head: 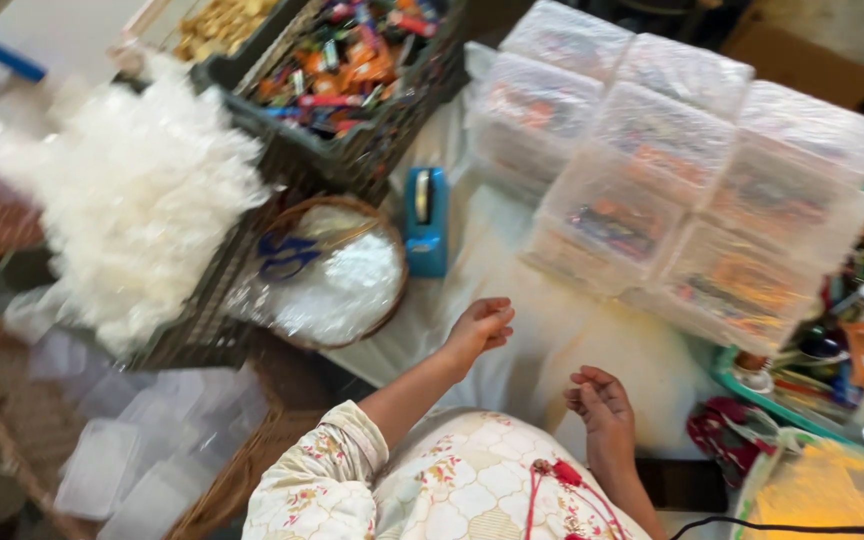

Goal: The person is wrapping small boxes in bubble wrap and placing them in containers.

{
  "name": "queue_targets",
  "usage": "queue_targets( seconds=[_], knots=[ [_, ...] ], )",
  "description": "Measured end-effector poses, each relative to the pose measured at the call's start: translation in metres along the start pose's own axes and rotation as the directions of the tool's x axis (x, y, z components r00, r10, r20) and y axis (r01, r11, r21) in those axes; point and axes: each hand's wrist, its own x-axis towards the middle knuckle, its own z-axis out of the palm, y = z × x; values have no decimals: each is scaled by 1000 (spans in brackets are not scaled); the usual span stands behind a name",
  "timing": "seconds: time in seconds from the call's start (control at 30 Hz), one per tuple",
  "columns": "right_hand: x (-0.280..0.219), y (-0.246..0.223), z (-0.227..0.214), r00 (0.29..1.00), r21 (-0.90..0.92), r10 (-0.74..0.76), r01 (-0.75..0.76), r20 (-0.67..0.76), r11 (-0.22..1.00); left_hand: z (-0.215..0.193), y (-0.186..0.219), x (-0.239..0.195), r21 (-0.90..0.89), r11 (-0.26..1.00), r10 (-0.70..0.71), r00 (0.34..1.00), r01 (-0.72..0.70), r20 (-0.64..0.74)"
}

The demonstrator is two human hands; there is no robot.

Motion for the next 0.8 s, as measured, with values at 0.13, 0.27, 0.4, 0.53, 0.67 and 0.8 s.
queue_targets(
  seconds=[0.13, 0.27, 0.4, 0.53, 0.67, 0.8],
  knots=[
    [4, 5, 10, 995, -7, 28, -27, 95, 1000, -36, -6, -42, 30, 1000, -5, 999, 6, -32],
    [-3, -2, 29, 989, -85, 9, 3, 150, 996, -74, -11, -59, 7, 997, 74, 995, -74, -59],
    [-9, -7, 50, 987, -192, -15, 46, 157, 980, -106, 10, -69, 174, 930, 343, 934, -323, -98],
    [-9, 2, 75, 985, -226, 9, 31, 172, 974, -129, 81, -109, 602, 695, 571, 811, -394, -128],
    [-8, 16, 94, 956, -371, -7, 120, 293, 921, -171, 108, -110, 956, 189, 737, 676, -223, 11],
    [-22, -10, 140, 924, -651, -27, 289, 381, 702, -211, 92, -96, 998, 45, 662, 750, -40, 1]
  ],
)
